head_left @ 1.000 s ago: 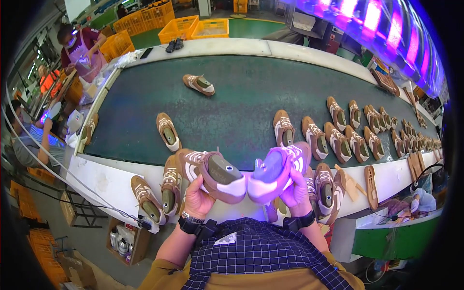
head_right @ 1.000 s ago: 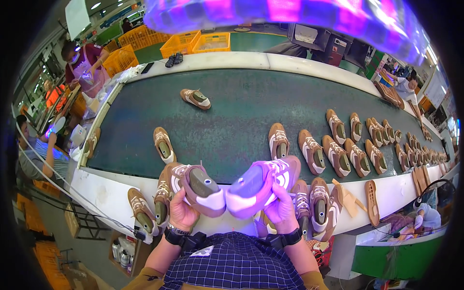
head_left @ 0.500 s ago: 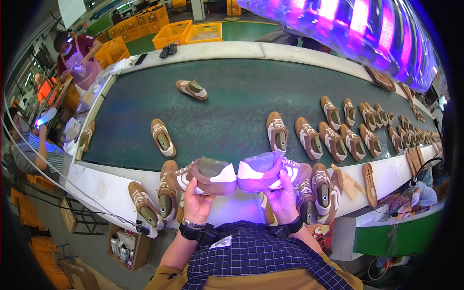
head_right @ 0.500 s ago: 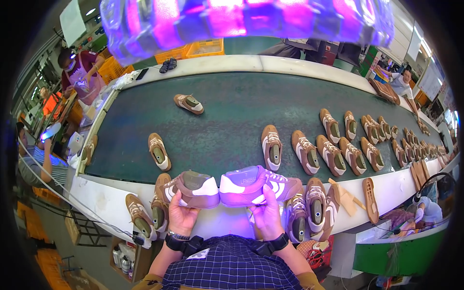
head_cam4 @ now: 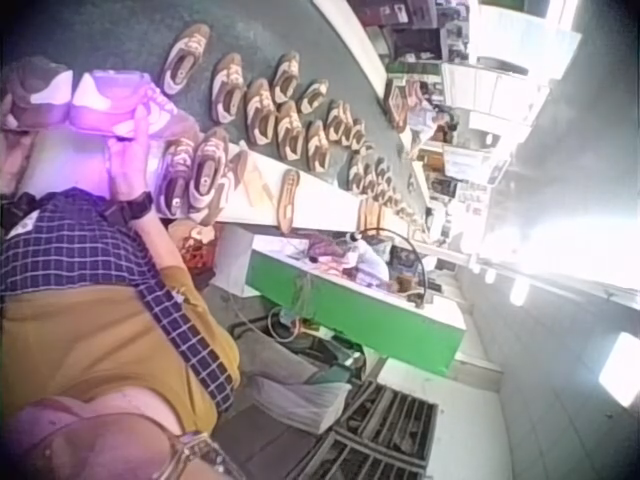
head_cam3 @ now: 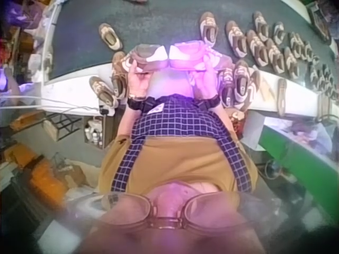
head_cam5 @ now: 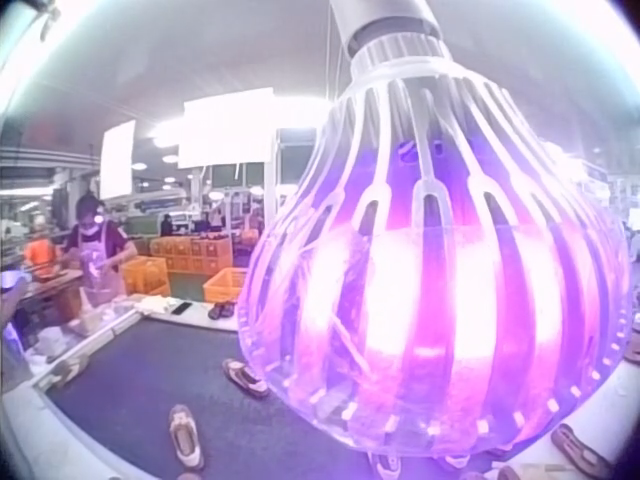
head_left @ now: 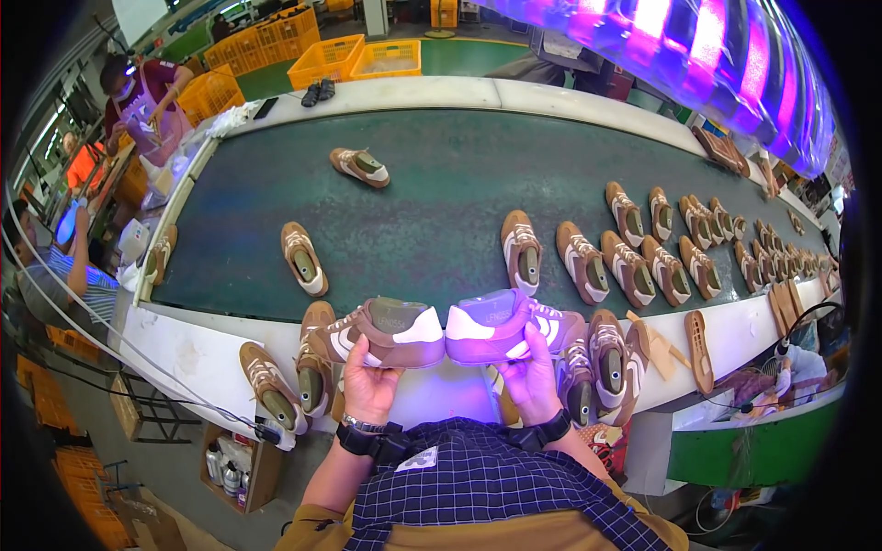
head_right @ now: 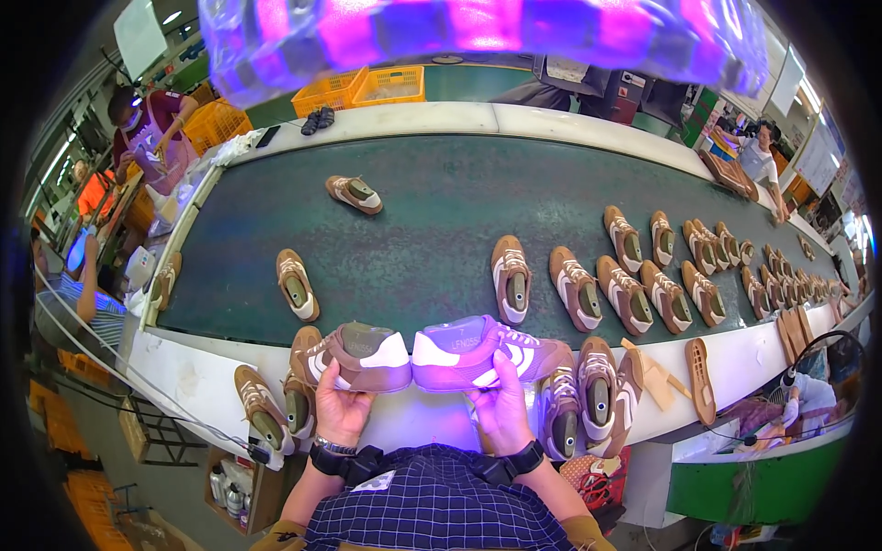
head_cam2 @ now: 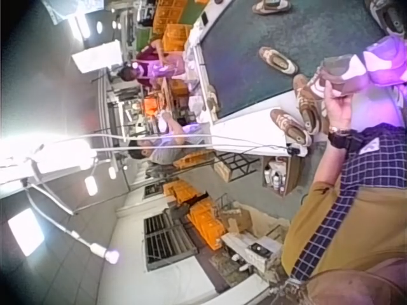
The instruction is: Inspecting and marking shoes on a manufacturing conveyor belt.
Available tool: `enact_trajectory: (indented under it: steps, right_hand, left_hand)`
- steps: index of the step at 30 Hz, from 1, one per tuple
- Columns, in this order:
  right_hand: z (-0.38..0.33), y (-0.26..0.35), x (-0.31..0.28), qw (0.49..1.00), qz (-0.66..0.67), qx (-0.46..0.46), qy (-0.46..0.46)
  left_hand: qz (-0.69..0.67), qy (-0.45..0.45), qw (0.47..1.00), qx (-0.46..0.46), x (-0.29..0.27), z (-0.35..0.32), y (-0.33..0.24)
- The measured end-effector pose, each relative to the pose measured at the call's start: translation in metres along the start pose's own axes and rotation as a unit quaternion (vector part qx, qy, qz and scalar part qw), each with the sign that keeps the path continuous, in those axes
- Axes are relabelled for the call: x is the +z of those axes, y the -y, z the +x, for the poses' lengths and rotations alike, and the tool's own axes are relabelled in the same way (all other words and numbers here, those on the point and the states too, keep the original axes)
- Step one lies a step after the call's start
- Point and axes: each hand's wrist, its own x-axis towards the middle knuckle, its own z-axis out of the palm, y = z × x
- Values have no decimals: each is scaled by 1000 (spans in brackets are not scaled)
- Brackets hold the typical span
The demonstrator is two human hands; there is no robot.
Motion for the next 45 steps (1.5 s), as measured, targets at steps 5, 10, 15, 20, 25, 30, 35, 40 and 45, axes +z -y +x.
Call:
enact_trajectory:
  steps: [5, 10, 15, 20, 25, 30, 35, 40, 45]
  right_hand:
    - [2, 0, -1, 1000, 2, 7, -2]
    - [3, 2, 0, 1000, 0, 4, -2]
    - [0, 4, 3, 1000, -12, 5, -4]
    - [-2, 9, 3, 999, -47, 8, 12]
    - [2, 15, -2, 997, -74, 4, 37]
    - [1, 20, 2, 996, -88, 8, 28]
    - [1, 20, 4, 995, -99, -8, 19]
    - [5, 20, -4, 997, -65, 11, 41]
    - [7, 12, -16, 996, -2, 60, 61]
  left_hand:
    - [-1, 2, 1000, 2, -3, 2, 1]
    - [-4, 2, 1000, -4, -2, 3, 2]
    - [6, -8, 1000, -2, -2, 1, 3]
    - [52, -2, 998, 31, 4, -5, 2]
    - [79, 22, 995, 52, 13, -11, -1]
    - [124, 22, 990, 64, 10, -12, -2]
    - [138, 5, 988, 72, 5, -10, -1]
    - [129, 7, 990, 58, 6, -13, -2]
    - [58, 77, 995, -12, 30, 39, -26]
